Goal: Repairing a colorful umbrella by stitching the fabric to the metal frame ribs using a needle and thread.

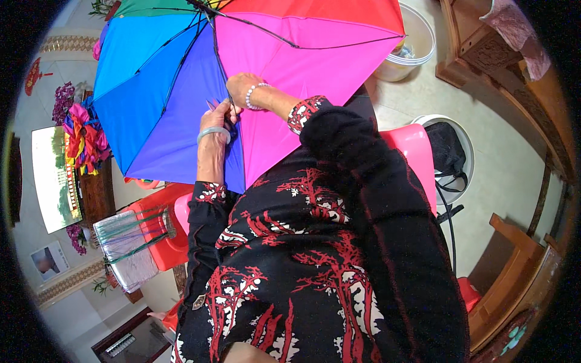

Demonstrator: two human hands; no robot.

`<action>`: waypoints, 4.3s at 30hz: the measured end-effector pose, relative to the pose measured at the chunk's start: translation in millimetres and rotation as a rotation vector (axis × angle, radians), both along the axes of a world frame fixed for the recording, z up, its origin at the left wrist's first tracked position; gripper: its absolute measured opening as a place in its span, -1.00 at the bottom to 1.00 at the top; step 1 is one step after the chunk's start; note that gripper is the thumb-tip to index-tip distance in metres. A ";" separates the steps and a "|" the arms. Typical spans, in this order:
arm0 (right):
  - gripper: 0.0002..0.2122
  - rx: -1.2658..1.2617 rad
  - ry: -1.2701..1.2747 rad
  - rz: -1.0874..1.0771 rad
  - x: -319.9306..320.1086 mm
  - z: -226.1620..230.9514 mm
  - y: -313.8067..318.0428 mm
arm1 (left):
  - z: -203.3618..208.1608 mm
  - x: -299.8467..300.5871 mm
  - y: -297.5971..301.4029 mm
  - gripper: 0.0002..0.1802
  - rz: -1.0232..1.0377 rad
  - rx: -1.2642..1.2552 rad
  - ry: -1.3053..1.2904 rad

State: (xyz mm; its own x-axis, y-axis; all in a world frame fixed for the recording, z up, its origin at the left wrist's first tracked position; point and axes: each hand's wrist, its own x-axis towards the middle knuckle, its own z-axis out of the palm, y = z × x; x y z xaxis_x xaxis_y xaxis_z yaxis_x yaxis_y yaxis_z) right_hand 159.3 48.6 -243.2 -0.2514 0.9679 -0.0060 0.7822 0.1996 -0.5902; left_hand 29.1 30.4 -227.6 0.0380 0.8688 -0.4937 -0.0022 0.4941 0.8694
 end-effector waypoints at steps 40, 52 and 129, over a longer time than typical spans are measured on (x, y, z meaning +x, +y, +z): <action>-0.82 -0.489 0.392 -0.079 20.0 6.6 1.8 | -9.6 -6.7 12.1 -0.83 0.049 -0.022 0.041; -0.79 -0.518 0.422 -0.026 13.5 -3.3 7.5 | -6.4 -15.7 12.6 -0.79 -0.060 -0.077 0.104; -0.68 -0.159 -0.033 -0.018 19.7 16.9 -21.6 | 2.6 4.9 -3.8 -0.87 0.291 0.026 -0.115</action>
